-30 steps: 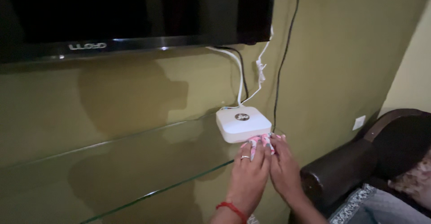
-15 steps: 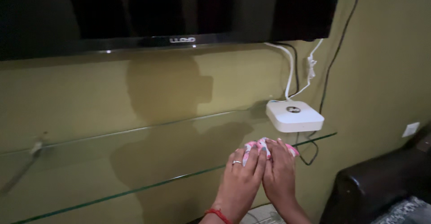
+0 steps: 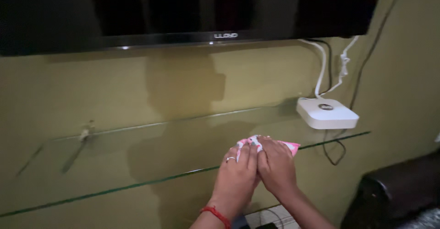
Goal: The person wipes a glass shelf and then wipes the top of a black electronic device with a cloth.
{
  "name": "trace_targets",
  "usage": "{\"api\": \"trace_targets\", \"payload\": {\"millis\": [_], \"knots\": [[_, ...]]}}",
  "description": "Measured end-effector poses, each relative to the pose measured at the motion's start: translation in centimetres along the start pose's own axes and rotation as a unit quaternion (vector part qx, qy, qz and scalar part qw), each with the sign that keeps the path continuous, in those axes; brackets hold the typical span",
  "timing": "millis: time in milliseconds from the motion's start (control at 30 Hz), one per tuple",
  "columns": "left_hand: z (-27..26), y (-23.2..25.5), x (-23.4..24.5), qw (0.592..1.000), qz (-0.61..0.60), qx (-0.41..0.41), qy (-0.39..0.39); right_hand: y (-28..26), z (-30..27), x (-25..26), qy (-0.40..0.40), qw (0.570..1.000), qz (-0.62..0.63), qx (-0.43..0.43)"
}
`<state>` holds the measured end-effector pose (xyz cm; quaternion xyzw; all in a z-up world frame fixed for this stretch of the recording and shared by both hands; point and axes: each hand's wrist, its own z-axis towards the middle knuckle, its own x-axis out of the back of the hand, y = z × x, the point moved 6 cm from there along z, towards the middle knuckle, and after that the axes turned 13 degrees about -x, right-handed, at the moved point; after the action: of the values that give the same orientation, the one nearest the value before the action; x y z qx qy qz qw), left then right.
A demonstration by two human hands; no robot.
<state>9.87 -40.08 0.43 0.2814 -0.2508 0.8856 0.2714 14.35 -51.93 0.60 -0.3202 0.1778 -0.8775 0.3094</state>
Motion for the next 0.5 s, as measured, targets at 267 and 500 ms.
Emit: {"api": "trace_targets", "payload": {"millis": [267, 500], "knots": [[-6.4, -5.3, 5.0, 0.997, 0.030, 0.059, 0.035, -7.6, -0.5, -5.9, -0.077, 0.995, -0.038, 0.049], [-9.1, -9.3, 6.7, 0.986, -0.011, 0.152, 0.063, -12.1, 0.7, -10.0, -0.273, 0.959, -0.079, 0.009]]}}
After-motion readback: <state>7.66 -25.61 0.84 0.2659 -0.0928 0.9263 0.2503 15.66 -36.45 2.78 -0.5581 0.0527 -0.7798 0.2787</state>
